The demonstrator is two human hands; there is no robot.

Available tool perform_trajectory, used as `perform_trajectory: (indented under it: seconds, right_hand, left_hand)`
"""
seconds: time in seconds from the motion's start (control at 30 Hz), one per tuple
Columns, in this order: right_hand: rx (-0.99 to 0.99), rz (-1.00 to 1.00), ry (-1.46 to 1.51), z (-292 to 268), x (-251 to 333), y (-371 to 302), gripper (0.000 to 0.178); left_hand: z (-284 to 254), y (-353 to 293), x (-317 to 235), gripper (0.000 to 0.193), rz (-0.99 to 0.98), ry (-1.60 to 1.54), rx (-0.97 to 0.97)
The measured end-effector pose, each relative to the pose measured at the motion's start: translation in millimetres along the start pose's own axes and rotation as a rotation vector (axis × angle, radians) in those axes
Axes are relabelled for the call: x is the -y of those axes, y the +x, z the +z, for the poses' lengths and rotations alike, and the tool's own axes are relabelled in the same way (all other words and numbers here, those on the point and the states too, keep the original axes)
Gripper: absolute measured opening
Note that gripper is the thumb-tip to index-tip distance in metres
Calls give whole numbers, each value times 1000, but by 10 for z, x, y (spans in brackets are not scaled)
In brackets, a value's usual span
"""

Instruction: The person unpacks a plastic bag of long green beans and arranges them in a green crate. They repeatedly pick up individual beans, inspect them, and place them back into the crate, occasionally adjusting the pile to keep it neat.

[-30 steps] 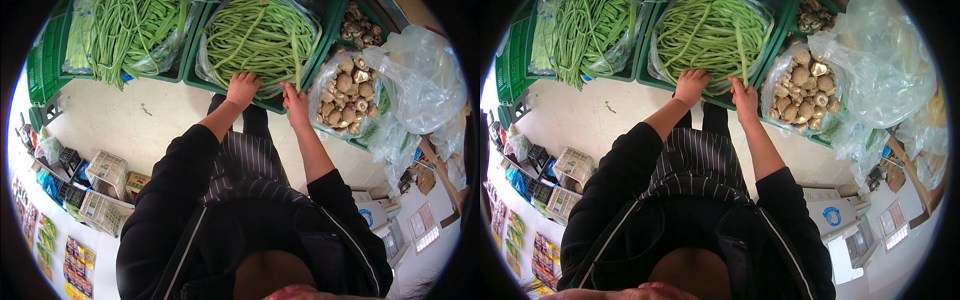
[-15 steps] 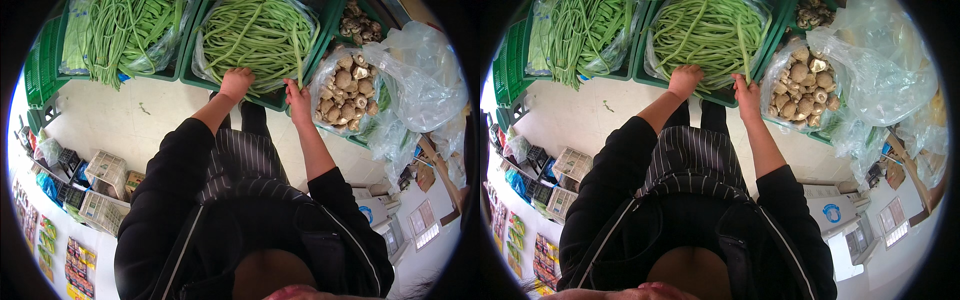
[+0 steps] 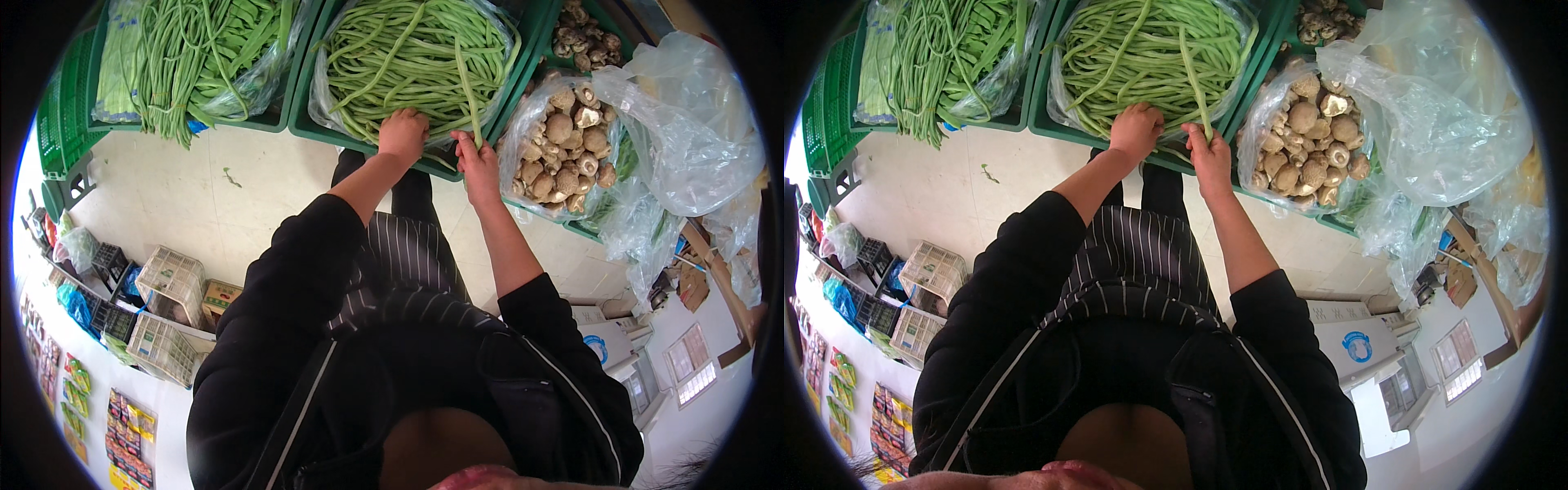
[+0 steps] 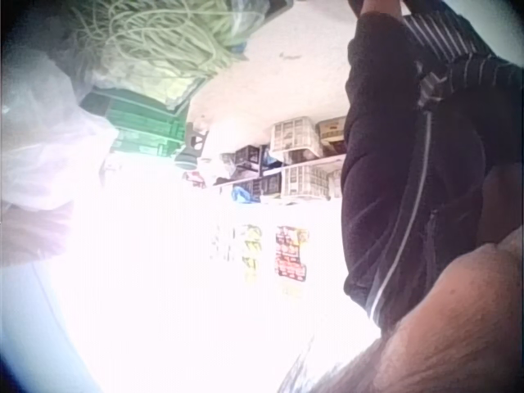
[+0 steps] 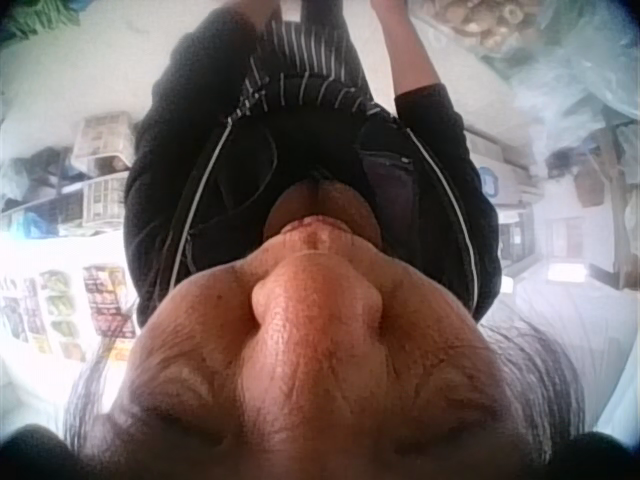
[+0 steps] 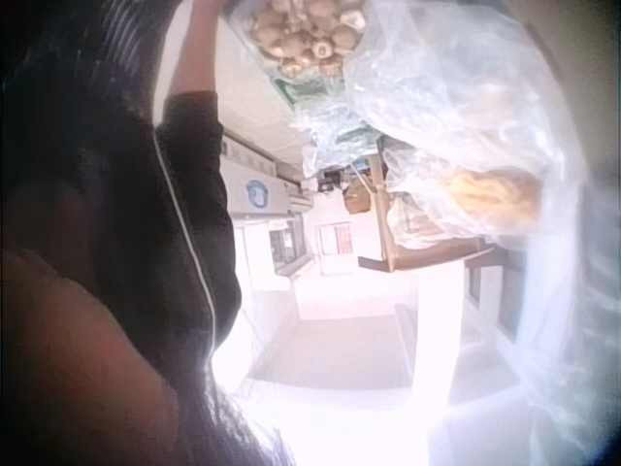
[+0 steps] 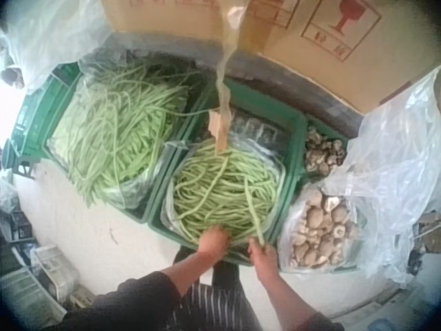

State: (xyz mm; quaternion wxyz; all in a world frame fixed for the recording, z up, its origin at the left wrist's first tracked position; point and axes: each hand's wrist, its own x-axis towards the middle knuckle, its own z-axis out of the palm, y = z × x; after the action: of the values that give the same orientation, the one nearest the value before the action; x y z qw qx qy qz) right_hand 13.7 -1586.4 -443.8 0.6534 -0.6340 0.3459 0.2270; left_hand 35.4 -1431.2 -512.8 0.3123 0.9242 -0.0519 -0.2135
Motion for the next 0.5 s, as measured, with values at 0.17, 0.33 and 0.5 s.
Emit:
perform_trajectory:
  seconds: [0.17, 0.33, 0.5]
  right_hand:
    - [-23, -18, 19, -34, -2, 10, 25]
    - [-37, -48, 0, -54, 0, 17, 25]
    - [-41, -40, -5, -39, -25, 1, 25]
  left_hand:
    - [-30, -14, -27, 9, 197, 243, -56]
    - [-55, -110, -56, 18, 165, 236, 37]
    - [-69, -51, -11, 26, 213, 209, 36]
